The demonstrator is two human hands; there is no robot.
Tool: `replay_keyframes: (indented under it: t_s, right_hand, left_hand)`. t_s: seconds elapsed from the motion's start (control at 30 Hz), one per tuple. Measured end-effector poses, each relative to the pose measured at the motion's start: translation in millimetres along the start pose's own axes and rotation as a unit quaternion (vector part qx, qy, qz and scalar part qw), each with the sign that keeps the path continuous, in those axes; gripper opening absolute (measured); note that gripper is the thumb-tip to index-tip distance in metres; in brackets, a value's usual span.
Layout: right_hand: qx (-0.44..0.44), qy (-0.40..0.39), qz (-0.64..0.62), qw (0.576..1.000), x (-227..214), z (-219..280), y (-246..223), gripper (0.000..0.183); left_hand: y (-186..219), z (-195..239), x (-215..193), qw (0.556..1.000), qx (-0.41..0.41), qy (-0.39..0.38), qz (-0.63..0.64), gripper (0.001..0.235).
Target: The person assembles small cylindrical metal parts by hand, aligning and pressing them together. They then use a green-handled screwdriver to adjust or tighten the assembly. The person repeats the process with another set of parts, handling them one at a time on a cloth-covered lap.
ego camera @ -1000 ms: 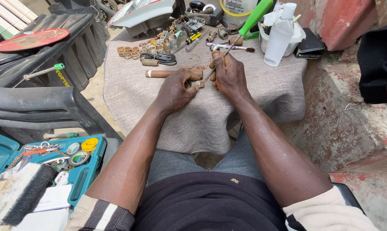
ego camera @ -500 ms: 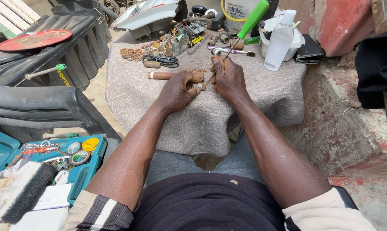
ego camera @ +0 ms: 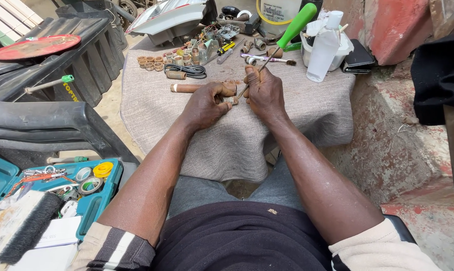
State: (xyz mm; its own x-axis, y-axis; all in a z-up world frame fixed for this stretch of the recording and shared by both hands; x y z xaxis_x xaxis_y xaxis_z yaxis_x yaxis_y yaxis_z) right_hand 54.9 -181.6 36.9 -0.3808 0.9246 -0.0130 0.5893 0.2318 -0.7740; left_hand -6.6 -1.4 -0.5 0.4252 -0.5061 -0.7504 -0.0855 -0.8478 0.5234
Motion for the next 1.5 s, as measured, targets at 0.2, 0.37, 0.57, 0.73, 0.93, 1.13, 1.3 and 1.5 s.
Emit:
replay_keyframes:
  t_s: [0.2, 0.37, 0.57, 0.73, 0.93, 1.13, 1.3, 1.5]
  right_hand:
    - [-0.027, 0.003, 0.009, 1.0, -3.5, 1.1, 4.4, 0.042]
    - [-0.069, -0.023, 0.06, 0.996, -0.7, -8.7, 17.7, 0.043]
    - [-0.086, -0.031, 0.093, 0.991, -4.0, -13.1, 25.5, 0.045]
    - [-0.081, -0.044, 0.093, 0.991, 1.0, -8.0, 17.4, 0.044]
    - [-0.085, -0.073, 0.131, 0.985, 7.7, 0.5, -7.1, 0.047]
    - [-0.113, -0.005, 0.113, 0.987, 2.6, 3.3, -1.5, 0.043]
    - [-0.113, -0.014, 0.121, 0.986, 0.0, -1.8, 9.1, 0.045]
    - [-0.112, -0.017, 0.129, 0.985, 1.9, -0.1, 10.2, 0.043]
  left_hand:
    - [2.3, 0.8, 0.7, 1.0, 0.007, 0.006, -0.001, 0.032]
    - [1.4, 1.1, -0.2, 1.0, 0.01, 0.007, -0.001, 0.032]
    - [5.9, 2.1, -2.5, 1.0, 0.017, 0.006, -0.015, 0.031]
    - [12.6, 5.7, -6.5, 0.999, 0.023, 0.001, -0.023, 0.031]
    - [19.7, -1.2, -11.7, 0.999, 0.039, -0.004, -0.028, 0.03]
    - [17.1, 8.7, -8.0, 0.999, 0.041, 0.0, -0.034, 0.028]
    - [18.9, 9.3, -10.2, 0.997, 0.039, 0.013, -0.061, 0.028]
    - [18.1, 8.7, -10.9, 0.997, 0.038, 0.001, -0.061, 0.029]
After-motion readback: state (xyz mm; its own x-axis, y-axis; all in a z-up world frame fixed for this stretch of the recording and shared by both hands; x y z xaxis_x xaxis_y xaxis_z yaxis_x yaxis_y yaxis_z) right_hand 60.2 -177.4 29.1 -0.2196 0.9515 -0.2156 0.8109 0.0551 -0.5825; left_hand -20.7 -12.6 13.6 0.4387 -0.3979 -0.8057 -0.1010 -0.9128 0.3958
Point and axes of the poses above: each hand's wrist, its own z-axis away from the middle knuckle, its own x-axis out of the palm, y = z × x, the point moved 3 cm from there along -z, towards the middle knuckle, and after that the axes turned 13 degrees about -z, right-handed, at the moved point
